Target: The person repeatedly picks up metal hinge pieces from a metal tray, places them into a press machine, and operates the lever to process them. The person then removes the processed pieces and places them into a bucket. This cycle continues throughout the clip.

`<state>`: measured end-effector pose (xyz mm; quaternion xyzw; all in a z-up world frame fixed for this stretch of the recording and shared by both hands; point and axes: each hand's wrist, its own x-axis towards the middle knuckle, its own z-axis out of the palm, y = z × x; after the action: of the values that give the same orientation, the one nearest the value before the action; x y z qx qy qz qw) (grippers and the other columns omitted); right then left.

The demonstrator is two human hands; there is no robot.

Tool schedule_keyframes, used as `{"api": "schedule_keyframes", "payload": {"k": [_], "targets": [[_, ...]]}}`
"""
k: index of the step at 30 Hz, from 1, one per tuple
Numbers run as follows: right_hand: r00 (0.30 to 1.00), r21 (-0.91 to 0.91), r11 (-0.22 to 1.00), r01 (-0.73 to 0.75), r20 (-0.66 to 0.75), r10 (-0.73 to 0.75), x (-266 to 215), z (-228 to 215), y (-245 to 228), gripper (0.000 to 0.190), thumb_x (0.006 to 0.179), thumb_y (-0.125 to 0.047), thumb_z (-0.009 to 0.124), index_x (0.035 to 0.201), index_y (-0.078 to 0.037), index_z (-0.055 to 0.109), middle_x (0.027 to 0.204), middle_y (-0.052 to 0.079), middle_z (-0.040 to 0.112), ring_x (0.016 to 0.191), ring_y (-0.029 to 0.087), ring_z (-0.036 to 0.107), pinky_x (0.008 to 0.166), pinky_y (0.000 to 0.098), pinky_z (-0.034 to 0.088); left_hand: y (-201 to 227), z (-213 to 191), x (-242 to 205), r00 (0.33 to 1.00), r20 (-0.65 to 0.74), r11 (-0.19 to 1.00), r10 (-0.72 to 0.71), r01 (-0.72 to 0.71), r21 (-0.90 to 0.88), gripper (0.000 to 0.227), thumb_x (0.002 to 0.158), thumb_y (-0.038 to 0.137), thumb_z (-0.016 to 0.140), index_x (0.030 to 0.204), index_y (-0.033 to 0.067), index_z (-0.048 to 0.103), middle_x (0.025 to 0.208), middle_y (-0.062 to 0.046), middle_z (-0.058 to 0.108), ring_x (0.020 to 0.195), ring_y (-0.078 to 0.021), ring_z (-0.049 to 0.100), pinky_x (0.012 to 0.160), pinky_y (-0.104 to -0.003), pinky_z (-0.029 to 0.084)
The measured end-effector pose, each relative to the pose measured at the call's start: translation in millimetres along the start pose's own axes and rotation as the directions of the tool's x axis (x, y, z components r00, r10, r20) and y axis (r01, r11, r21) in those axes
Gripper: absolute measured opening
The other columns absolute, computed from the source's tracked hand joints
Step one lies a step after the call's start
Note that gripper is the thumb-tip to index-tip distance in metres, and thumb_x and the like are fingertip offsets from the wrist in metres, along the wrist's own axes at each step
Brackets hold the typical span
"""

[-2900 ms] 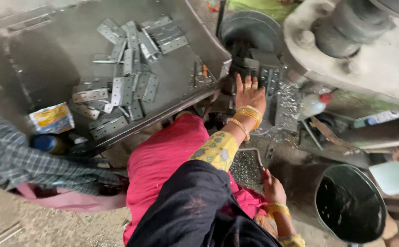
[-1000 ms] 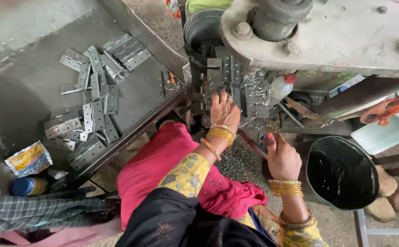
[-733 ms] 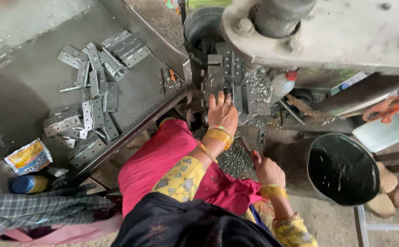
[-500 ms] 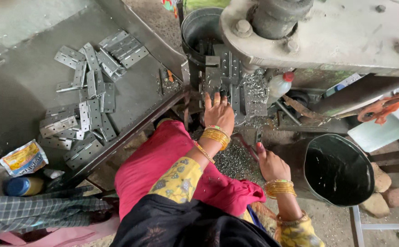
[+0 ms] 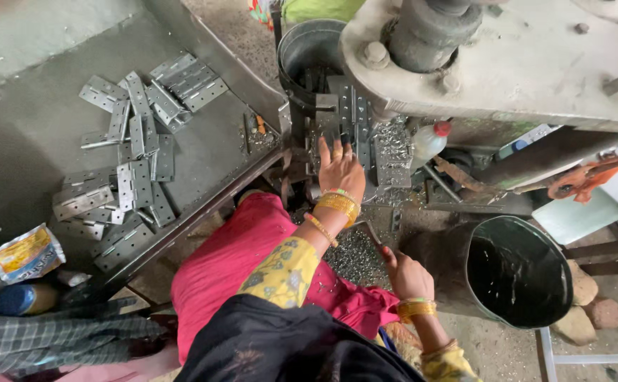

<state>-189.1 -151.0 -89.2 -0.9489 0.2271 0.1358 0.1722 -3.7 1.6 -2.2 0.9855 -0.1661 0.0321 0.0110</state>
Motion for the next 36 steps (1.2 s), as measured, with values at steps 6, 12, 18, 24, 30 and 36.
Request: {"api": "schedule_keyframes", "payload": {"k": [6, 12, 18, 24, 30, 36], "targets": [[0.998, 0.093, 0.996, 0.011, 0.059, -0.017, 9, -4, 9, 0.077, 0.098, -0.068, 0.02, 0.106, -0.018, 0.078, 0.098, 0.022, 0.075, 0.103, 0.044, 0.068, 0.091, 0.0525, 0.051, -10, 2, -5, 0.992, 0.119, 0.999, 0.043, -0.044, 0.005, 0.038, 0.095, 0.014, 0.049, 0.128, 0.0104, 0.069, 0.153, -0.007, 0.051, 0.151, -0.0279, 0.032, 0.123, -0.062, 0.0], [0.998, 0.053, 0.997, -0.051, 0.049, 0.049, 14, 43, 28, 0.079, 0.098, -0.071, 0.026, 0.104, -0.01, 0.075, 0.099, 0.027, 0.072, 0.101, 0.048, 0.065, 0.089, 0.0537, 0.052, -8, -6, -15, 0.998, -0.048, 0.996, 0.047, -0.051, -0.072, 0.035, 0.096, 0.012, 0.052, 0.125, 0.0096, 0.071, 0.151, -0.007, 0.053, 0.148, -0.0282, 0.035, 0.123, -0.061, -0.001], [0.991, 0.036, 0.994, 0.101, -0.094, -0.097, 32, 42, 48, 0.081, 0.1, -0.07, 0.025, 0.102, -0.004, 0.073, 0.092, 0.028, 0.072, 0.095, 0.048, 0.068, 0.087, 0.0543, 0.05, -14, -12, 9, 0.99, 0.126, 0.997, 0.07, -0.071, 0.002, 0.038, 0.091, 0.009, 0.053, 0.124, 0.0121, 0.07, 0.153, -0.008, 0.049, 0.15, -0.0283, 0.03, 0.121, -0.061, -0.005], [0.996, 0.091, 0.994, -0.055, 0.074, 0.048, 22, 41, 33, 0.081, 0.1, -0.072, 0.026, 0.102, -0.008, 0.076, 0.099, 0.027, 0.073, 0.102, 0.047, 0.067, 0.09, 0.0523, 0.051, -10, -10, 13, 0.992, -0.121, 0.998, 0.017, -0.025, -0.061, 0.034, 0.099, 0.016, 0.052, 0.124, 0.0052, 0.072, 0.147, -0.009, 0.057, 0.148, -0.0294, 0.037, 0.124, -0.06, -0.001], [0.996, 0.096, 0.992, 0.087, -0.009, -0.086, 18, 12, 29, 0.077, 0.096, -0.069, 0.021, 0.111, -0.015, 0.074, 0.097, 0.024, 0.073, 0.099, 0.047, 0.066, 0.086, 0.0547, 0.048, -14, -16, 20, 0.986, 0.164, 0.999, 0.041, -0.045, 0.021, 0.034, 0.092, 0.01, 0.055, 0.119, 0.0123, 0.074, 0.15, -0.008, 0.053, 0.15, -0.0278, 0.033, 0.123, -0.06, -0.002], [0.996, 0.007, 0.999, -0.032, 0.089, 0.031, 13, 18, 9, 0.078, 0.093, -0.072, 0.023, 0.108, -0.016, 0.075, 0.104, 0.021, 0.073, 0.106, 0.043, 0.067, 0.088, 0.053, 0.052, -12, -16, 33, 1.0, 0.013, 1.0, 0.004, -0.004, 0.01, 0.036, 0.094, 0.012, 0.052, 0.125, 0.0081, 0.071, 0.15, -0.007, 0.053, 0.148, -0.0283, 0.035, 0.122, -0.061, 0.0]]}}
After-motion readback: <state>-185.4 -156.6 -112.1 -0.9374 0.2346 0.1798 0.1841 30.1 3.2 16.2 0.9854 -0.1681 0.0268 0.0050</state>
